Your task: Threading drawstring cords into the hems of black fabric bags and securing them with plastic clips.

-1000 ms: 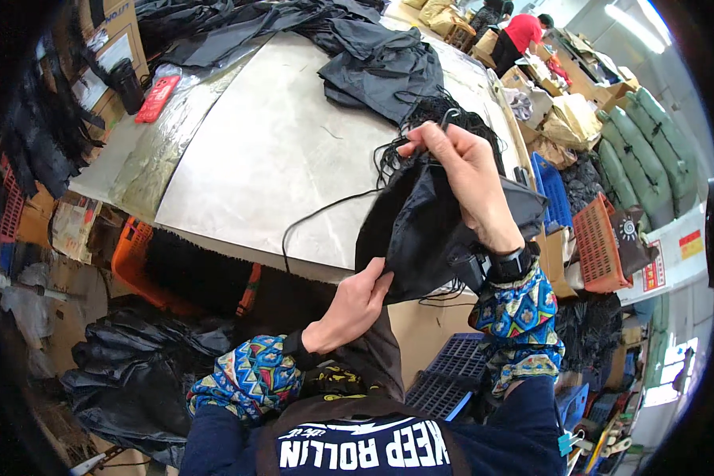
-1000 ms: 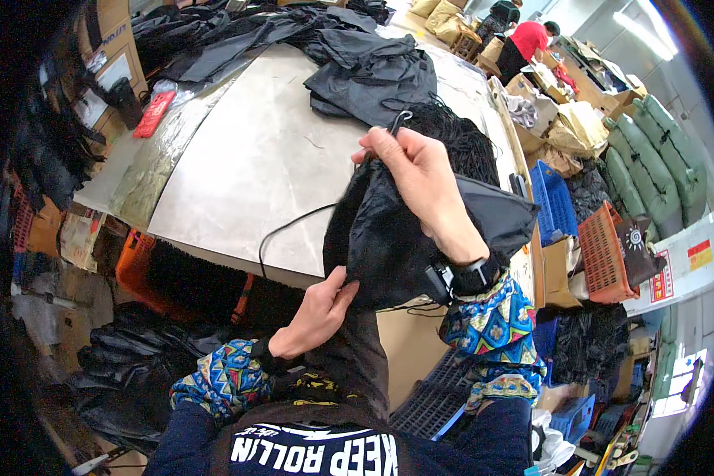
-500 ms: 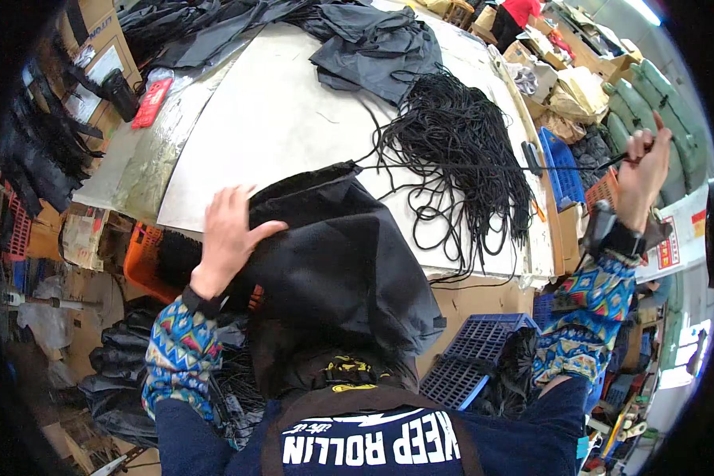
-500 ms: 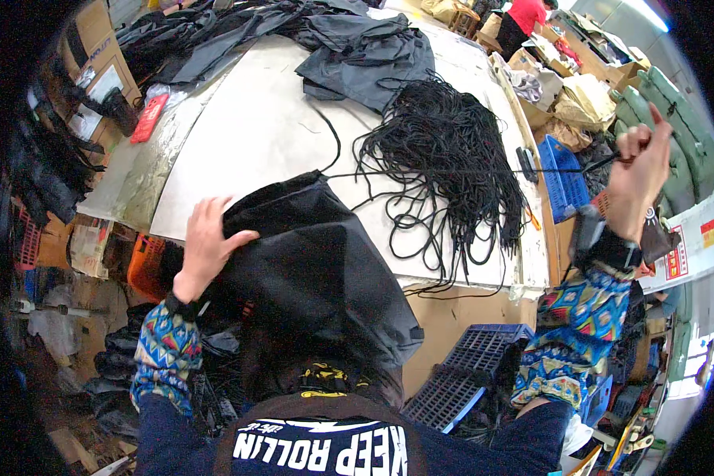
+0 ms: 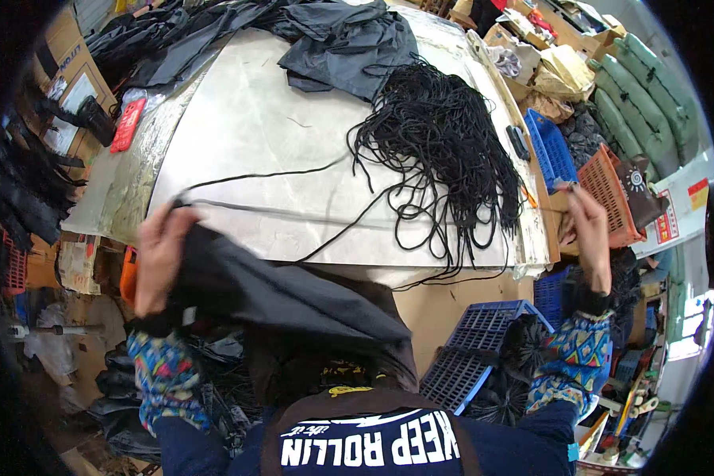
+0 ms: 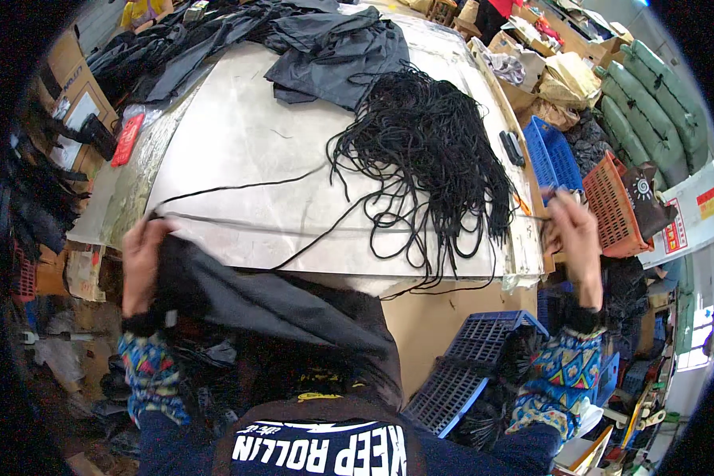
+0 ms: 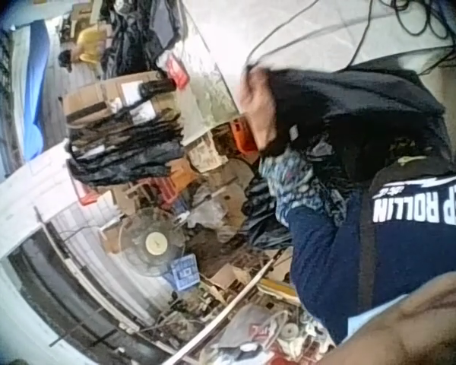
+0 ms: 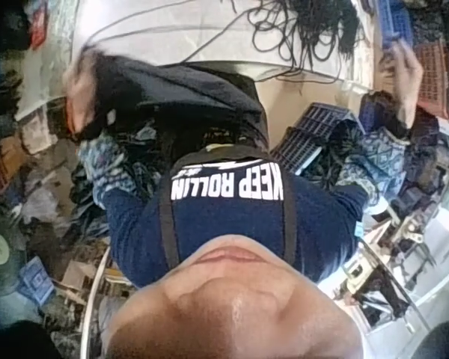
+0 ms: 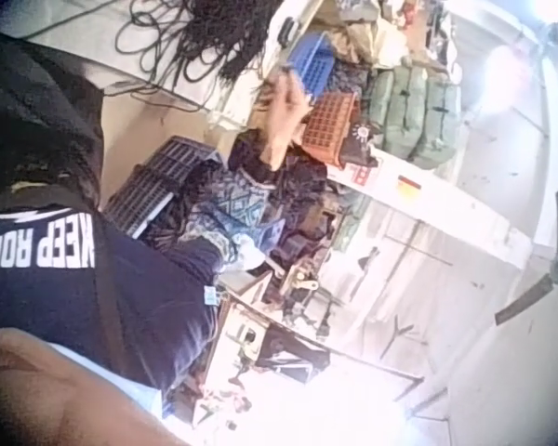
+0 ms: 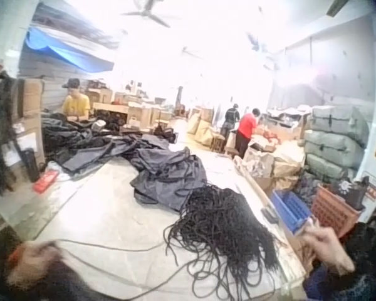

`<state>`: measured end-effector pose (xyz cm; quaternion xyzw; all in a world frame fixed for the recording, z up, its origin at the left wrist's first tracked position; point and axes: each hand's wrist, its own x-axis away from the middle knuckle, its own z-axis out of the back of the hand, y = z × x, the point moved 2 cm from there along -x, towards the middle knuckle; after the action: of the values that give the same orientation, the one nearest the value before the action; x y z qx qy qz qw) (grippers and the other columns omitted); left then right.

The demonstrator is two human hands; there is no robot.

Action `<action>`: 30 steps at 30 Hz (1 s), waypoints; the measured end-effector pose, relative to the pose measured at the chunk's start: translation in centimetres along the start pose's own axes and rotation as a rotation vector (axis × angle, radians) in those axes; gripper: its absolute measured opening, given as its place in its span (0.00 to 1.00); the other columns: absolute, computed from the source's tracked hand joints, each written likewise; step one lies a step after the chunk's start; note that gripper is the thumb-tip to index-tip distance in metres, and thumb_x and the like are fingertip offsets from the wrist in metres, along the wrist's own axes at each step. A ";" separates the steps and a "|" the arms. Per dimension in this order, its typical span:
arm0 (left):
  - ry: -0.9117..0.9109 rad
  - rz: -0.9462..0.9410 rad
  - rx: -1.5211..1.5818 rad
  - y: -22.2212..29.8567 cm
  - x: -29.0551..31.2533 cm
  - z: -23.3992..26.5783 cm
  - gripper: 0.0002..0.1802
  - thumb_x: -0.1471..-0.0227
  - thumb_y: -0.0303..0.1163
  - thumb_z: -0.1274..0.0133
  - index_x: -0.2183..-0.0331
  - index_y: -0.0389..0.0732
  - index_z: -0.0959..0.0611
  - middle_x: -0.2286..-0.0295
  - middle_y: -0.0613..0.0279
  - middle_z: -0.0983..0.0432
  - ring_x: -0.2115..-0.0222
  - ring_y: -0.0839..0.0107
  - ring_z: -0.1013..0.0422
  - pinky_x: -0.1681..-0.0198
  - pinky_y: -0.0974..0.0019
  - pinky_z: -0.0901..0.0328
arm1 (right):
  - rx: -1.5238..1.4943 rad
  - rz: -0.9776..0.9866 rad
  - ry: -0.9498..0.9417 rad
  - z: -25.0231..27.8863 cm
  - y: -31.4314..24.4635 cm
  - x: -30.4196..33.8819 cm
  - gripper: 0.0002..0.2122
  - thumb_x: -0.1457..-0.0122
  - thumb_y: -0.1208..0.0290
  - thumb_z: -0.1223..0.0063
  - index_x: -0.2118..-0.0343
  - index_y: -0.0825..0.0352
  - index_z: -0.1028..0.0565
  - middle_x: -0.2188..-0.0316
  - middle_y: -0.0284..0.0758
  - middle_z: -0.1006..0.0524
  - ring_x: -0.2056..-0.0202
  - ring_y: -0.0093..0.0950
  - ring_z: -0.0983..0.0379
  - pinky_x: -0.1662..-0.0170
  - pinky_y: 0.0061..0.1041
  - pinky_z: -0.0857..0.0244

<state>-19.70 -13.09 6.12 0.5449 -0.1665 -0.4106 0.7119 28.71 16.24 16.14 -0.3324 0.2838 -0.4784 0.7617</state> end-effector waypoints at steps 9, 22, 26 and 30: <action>0.970 0.223 0.268 -4.1 9.0 16.1 0.30 0.45 0.47 0.51 0.50 0.31 0.29 0.53 0.60 0.32 0.53 0.71 0.36 0.49 0.67 0.43 | 0.085 -0.066 -0.087 -3.5 6.8 -0.6 0.10 0.41 0.71 0.52 0.61 0.69 0.23 0.84 0.27 0.28 0.83 0.12 0.38 0.82 0.13 0.48; 0.900 0.109 0.093 -6.3 12.4 19.9 0.21 0.43 0.42 0.51 0.57 0.35 0.23 0.61 0.65 0.27 0.62 0.78 0.33 0.55 0.74 0.40 | -0.024 0.314 -1.028 -18.4 -6.6 -4.6 0.20 0.42 0.70 0.51 0.47 0.70 0.34 0.80 0.31 0.26 0.78 0.17 0.32 0.72 0.19 0.37; 1.210 0.316 0.062 -6.7 18.5 26.9 0.33 0.47 0.49 0.49 0.49 0.31 0.30 0.51 0.56 0.33 0.52 0.68 0.36 0.48 0.67 0.42 | -0.022 -0.038 -0.500 -12.8 -4.0 -11.0 0.12 0.41 0.64 0.51 0.65 0.68 0.22 0.84 0.24 0.30 0.82 0.11 0.35 0.80 0.11 0.44; 1.228 0.389 0.062 -10.7 22.1 29.4 0.34 0.47 0.49 0.49 0.48 0.31 0.31 0.50 0.55 0.34 0.52 0.67 0.36 0.48 0.67 0.41 | 0.305 0.072 -0.148 -8.5 6.6 -18.6 0.15 0.41 0.60 0.53 0.68 0.68 0.23 0.84 0.27 0.28 0.82 0.16 0.35 0.80 0.17 0.40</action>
<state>-30.74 -49.59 2.02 0.6611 0.1637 0.1175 0.7228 18.79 33.41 7.93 -0.2371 0.1628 -0.4626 0.8386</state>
